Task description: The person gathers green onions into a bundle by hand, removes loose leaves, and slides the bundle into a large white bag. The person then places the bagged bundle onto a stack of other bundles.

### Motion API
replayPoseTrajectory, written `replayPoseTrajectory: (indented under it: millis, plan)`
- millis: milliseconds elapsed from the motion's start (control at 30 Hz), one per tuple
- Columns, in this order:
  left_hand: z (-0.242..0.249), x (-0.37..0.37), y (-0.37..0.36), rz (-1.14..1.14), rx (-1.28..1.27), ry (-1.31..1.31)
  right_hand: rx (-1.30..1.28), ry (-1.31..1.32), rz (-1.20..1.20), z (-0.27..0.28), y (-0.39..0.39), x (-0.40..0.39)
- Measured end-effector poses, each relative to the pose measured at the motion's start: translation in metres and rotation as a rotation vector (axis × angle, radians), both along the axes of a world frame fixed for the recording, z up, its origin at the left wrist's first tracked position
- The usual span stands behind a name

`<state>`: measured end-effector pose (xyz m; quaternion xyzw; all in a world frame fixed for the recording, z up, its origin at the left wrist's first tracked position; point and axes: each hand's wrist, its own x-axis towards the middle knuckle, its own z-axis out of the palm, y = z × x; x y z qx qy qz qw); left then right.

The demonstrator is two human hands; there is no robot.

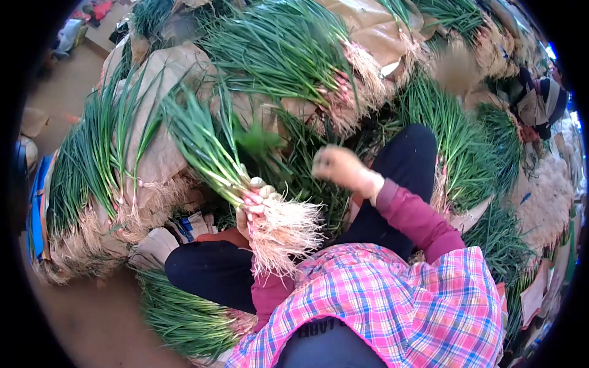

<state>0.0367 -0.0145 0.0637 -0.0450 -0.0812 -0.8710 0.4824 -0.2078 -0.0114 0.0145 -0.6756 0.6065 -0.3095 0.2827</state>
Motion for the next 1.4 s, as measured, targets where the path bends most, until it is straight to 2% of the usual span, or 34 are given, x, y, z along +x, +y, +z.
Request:
replayPoseTrajectory:
  millis: [33, 67, 100, 133, 233, 300, 333, 367, 400, 433, 500, 533, 567, 600, 667, 700, 733, 800, 833, 867, 933, 967, 1033, 1067, 1100, 1133, 1167, 1233, 1300, 1333, 1400]
  plan:
    - [-0.024, -0.001, -0.003, 0.078, -0.046, 0.108, -0.006, 0.002, -0.261, -0.002, -0.009, -0.006]
    - [-0.024, 0.007, 0.007, 0.088, 0.050, -0.045, -0.020, 0.011, -0.523, -0.001, -0.024, -0.017]
    - [-0.034, 0.010, 0.006, 0.083, 0.022, -0.049, -0.128, 0.222, -0.650, -0.001, -0.038, -0.026]
    - [-0.045, 0.010, 0.004, 0.077, -0.007, -0.050, -0.009, 0.328, -0.713, 0.000, -0.055, -0.035]
    - [-0.040, 0.005, 0.004, 0.063, 0.053, 0.004, 0.115, 0.298, -0.634, -0.018, -0.080, -0.047]
    - [-0.029, 0.004, 0.005, 0.092, 0.046, -0.106, 0.132, -0.254, -0.595, -0.025, -0.084, -0.038]
    - [-0.028, 0.003, 0.008, 0.098, 0.082, -0.111, 0.034, -0.533, -0.561, -0.007, -0.071, -0.018]
    - [-0.039, 0.009, 0.007, 0.020, 0.134, -0.133, 0.153, -0.658, -0.464, 0.005, -0.056, -0.007]
    - [-0.022, -0.004, 0.011, 0.107, 0.165, -0.189, 0.270, -0.776, -0.367, 0.012, -0.048, -0.004]
    - [-0.022, -0.005, 0.011, 0.082, 0.143, -0.183, 0.273, -0.770, -0.363, 0.012, -0.049, -0.008]
    - [-0.024, -0.004, 0.014, 0.037, 0.129, -0.186, 0.504, -1.017, -0.162, 0.011, -0.049, -0.020]
    - [-0.025, -0.003, 0.014, 0.039, 0.134, -0.187, 0.448, -0.913, -0.195, 0.013, -0.057, -0.029]
    - [-0.026, -0.003, 0.011, 0.045, 0.131, -0.182, 0.182, -0.606, -0.298, 0.016, -0.064, -0.036]
    - [-0.023, -0.004, 0.011, 0.058, 0.112, -0.163, -0.075, -0.290, -0.386, 0.019, -0.071, -0.042]
    - [-0.023, -0.004, 0.012, 0.070, 0.146, -0.190, -0.348, 0.547, -0.642, 0.048, -0.081, -0.049]
    - [-0.024, -0.004, 0.011, 0.068, 0.144, -0.185, -0.275, 0.684, -0.664, 0.046, -0.091, -0.055]
    - [-0.024, -0.005, 0.010, 0.053, 0.135, -0.223, -0.279, 0.687, -0.666, 0.034, -0.102, -0.068]
    - [-0.022, -0.006, 0.009, 0.043, 0.184, -0.223, -0.087, 0.826, -0.521, 0.010, -0.119, -0.088]
    - [-0.021, -0.006, 0.007, 0.039, 0.177, -0.216, -0.149, 0.671, -0.476, 0.035, -0.112, -0.078]
    - [-0.021, -0.004, 0.009, 0.036, 0.179, -0.211, -0.023, 0.565, -0.520, 0.060, -0.105, -0.068]
    - [-0.032, -0.003, 0.005, 0.026, 0.174, -0.221, 0.114, -0.238, -0.378, 0.080, -0.091, -0.075]
    - [-0.036, -0.002, 0.005, 0.055, 0.174, -0.269, 0.055, -0.463, -0.300, 0.093, -0.075, -0.079]
    - [-0.024, -0.003, 0.006, 0.085, 0.170, -0.289, -0.257, -0.518, -0.315, 0.128, -0.023, -0.093]
    - [-0.019, -0.003, 0.008, 0.087, 0.171, -0.262, -0.444, -0.379, -0.444, 0.123, -0.004, -0.121]
    - [-0.031, 0.005, 0.007, 0.027, 0.190, -0.259, -0.552, -0.374, -0.566, 0.130, 0.027, -0.131]
    - [-0.024, 0.001, 0.009, 0.093, 0.182, -0.222, -0.574, -0.322, -0.770, 0.141, 0.058, -0.133]
    - [-0.021, 0.000, 0.009, 0.080, 0.152, -0.162, -0.621, 0.025, -0.908, 0.140, 0.086, -0.144]
    - [-0.016, -0.001, 0.005, 0.072, 0.075, -0.055, -0.271, 0.327, -1.027, 0.097, 0.154, -0.176]
    - [-0.009, 0.001, 0.006, 0.082, 0.081, -0.042, -0.111, 0.966, -0.710, 0.041, 0.223, -0.207]
    - [-0.007, 0.004, 0.005, 0.104, 0.074, -0.060, 0.395, 0.858, -0.791, 0.055, 0.232, -0.187]
    - [-0.011, 0.006, 0.002, 0.090, -0.001, 0.008, 0.029, 0.886, -0.827, 0.063, 0.216, -0.160]
